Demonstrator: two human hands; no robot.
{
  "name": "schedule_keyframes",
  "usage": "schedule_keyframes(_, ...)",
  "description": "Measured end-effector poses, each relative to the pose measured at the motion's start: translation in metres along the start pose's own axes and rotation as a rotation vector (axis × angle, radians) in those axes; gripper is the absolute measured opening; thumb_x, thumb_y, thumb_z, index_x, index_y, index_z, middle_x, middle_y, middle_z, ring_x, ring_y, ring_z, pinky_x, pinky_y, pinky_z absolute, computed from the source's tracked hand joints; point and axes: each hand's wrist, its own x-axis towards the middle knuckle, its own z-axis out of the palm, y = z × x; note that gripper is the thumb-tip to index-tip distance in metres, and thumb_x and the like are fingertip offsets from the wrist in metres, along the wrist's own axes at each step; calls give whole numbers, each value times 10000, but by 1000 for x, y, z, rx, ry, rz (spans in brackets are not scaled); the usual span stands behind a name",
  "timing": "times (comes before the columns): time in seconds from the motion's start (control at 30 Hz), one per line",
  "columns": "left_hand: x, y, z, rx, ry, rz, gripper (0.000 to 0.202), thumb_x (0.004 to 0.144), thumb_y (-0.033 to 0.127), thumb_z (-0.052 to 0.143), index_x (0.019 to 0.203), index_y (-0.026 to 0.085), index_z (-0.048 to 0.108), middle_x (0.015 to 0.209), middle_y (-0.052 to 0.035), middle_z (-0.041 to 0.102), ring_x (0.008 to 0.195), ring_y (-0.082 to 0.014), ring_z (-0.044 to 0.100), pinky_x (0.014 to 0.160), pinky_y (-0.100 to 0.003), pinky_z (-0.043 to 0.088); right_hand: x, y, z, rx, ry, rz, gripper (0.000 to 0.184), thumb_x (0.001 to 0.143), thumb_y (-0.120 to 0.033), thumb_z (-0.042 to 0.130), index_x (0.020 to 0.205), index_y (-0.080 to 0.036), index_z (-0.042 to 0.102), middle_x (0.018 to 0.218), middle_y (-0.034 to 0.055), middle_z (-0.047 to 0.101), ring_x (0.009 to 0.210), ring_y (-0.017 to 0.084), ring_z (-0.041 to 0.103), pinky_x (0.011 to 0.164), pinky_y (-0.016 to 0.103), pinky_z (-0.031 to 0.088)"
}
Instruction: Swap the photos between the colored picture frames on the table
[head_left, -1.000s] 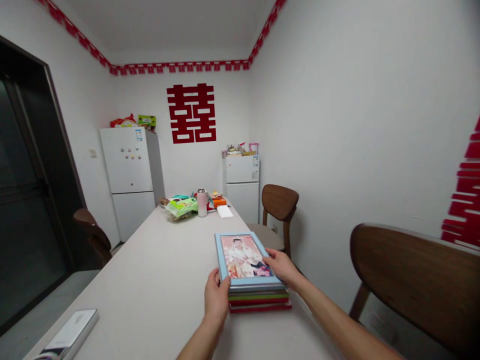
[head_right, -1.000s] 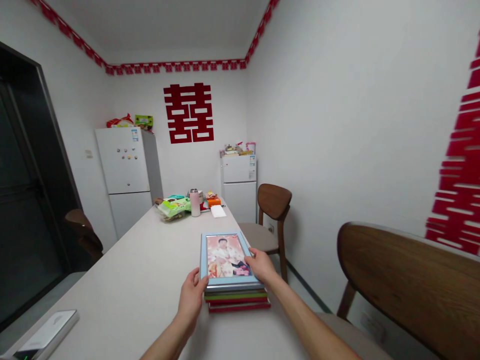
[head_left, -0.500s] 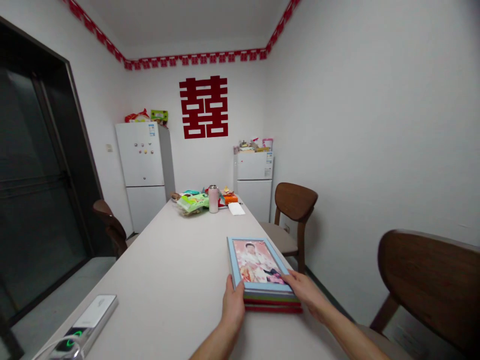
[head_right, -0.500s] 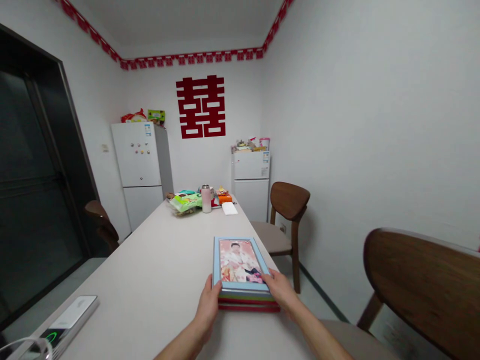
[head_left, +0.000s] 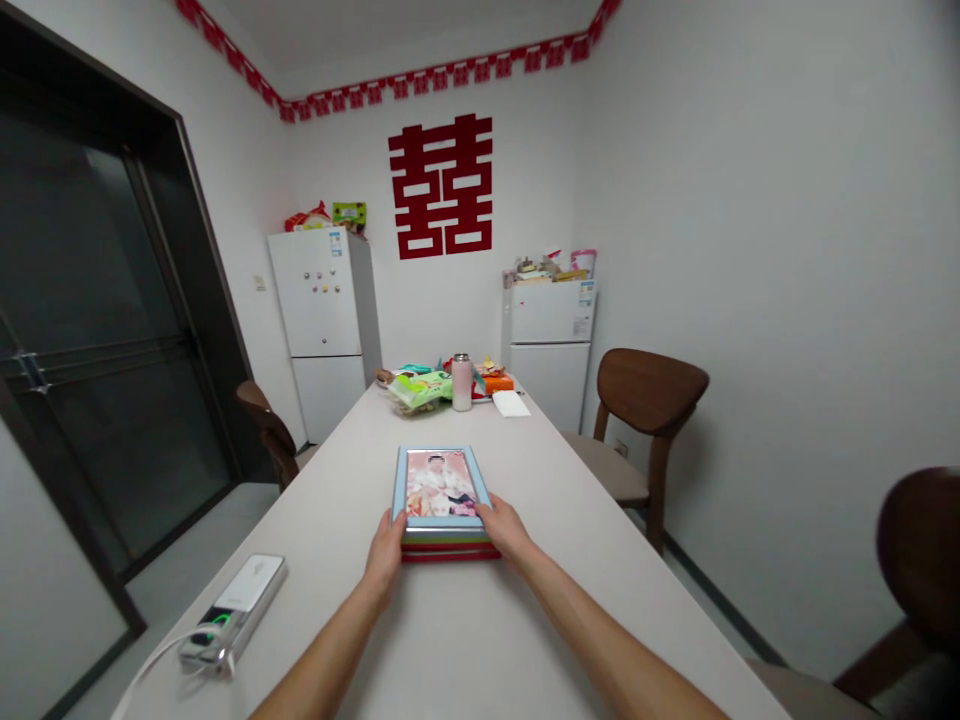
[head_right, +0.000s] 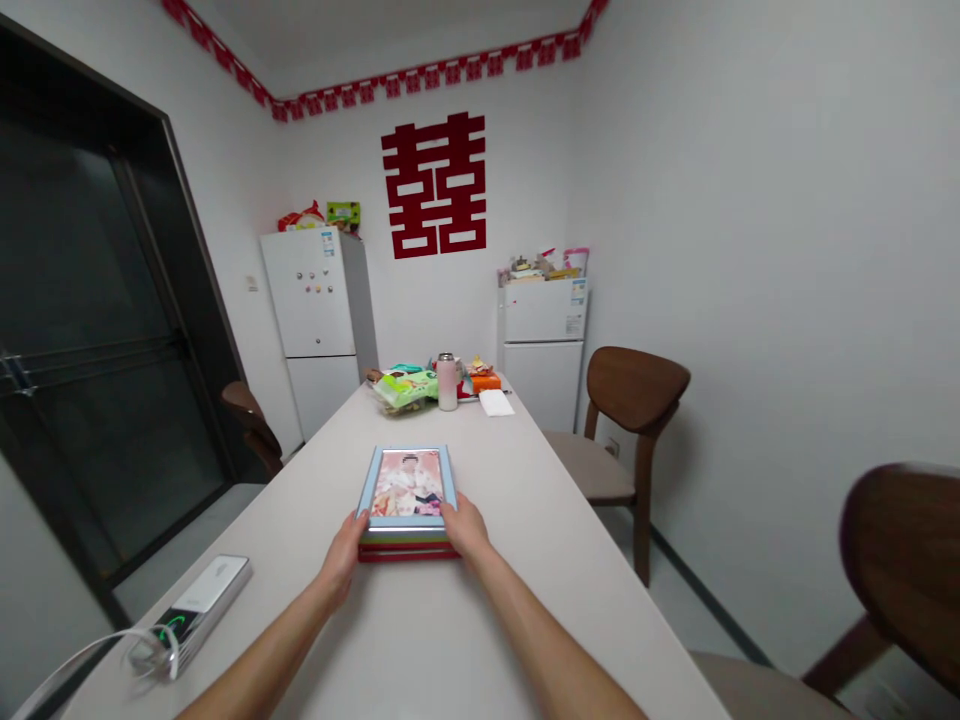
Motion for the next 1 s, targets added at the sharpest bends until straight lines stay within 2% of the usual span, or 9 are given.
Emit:
schedule_keyframes(0.1,-3,0,-7,14,69,-16,267,815,299,465,1048,170,475,1067,-51,514,883,-175,536,741,-376,453,3,-2,11,6,-9,7,274,810,-305,440,1039,-163,492,1065,48,507,893,173,517,747,356,443)
schedule_keyframes(0.23,-5,4,-14,8,155,-22,267,814,296,466,1049,171,474,1068,-51,512,883,-175,536,738,-375,455,10,1,5,21,19,33,281,809,-302,442,1045,-154,484,1044,62,517,869,160,525,734,352,444)
schedule_keyframes(0.4,-1,41,-15,-56,235,37,272,811,292,473,1049,162,469,1047,-51,518,859,-169,542,716,-366,462,10,-26,-11,107,121,7,511,717,-218,427,1210,-97,372,594,-2,549,581,144,526,576,254,399)
schedule_keyframes(0.47,-3,71,-4,-115,192,99,326,776,229,517,1086,165,437,828,2,563,669,-110,550,608,-272,458,-1,-55,-13,188,115,-62,617,682,-202,404,1275,-107,262,488,-70,445,450,102,439,484,224,356)
schedule_keyframes(0.53,-11,104,12,-188,78,178,522,698,135,560,1174,205,357,578,93,489,484,-55,475,510,-186,400,-18,-88,-15,304,82,-162,654,678,-221,388,1300,-188,190,479,-99,367,400,69,344,435,193,316)
schedule_keyframes(0.6,-23,133,26,-251,-49,238,641,648,108,566,1219,242,307,500,122,433,431,-40,423,475,-162,360,-36,-117,-19,693,-89,-381,698,652,-201,417,1301,-251,163,486,-106,328,392,56,268,401,176,267)
schedule_keyframes(0.7,-41,157,37,-414,-268,312,762,608,115,565,1270,250,212,485,128,421,420,-34,384,471,-159,332,-58,-141,-28,946,-230,-476,716,633,-156,436,1289,-294,185,474,-108,311,400,52,232,395,166,235)
schedule_keyframes(0.83,-51,155,35,-588,-427,331,820,585,121,578,1283,246,167,490,128,420,428,-37,370,455,-155,290,-68,-141,-34,959,-296,-454,737,614,-125,441,1283,-312,196,466,-109,326,399,51,231,388,163,220)
schedule_keyframes(1.0,-44,135,31,-553,-283,223,755,547,168,640,1209,250,285,489,128,446,408,-38,380,434,-158,289,-61,-124,-27,897,-251,-290,666,631,-198,485,1253,-280,264,465,-112,390,382,47,292,378,164,245)
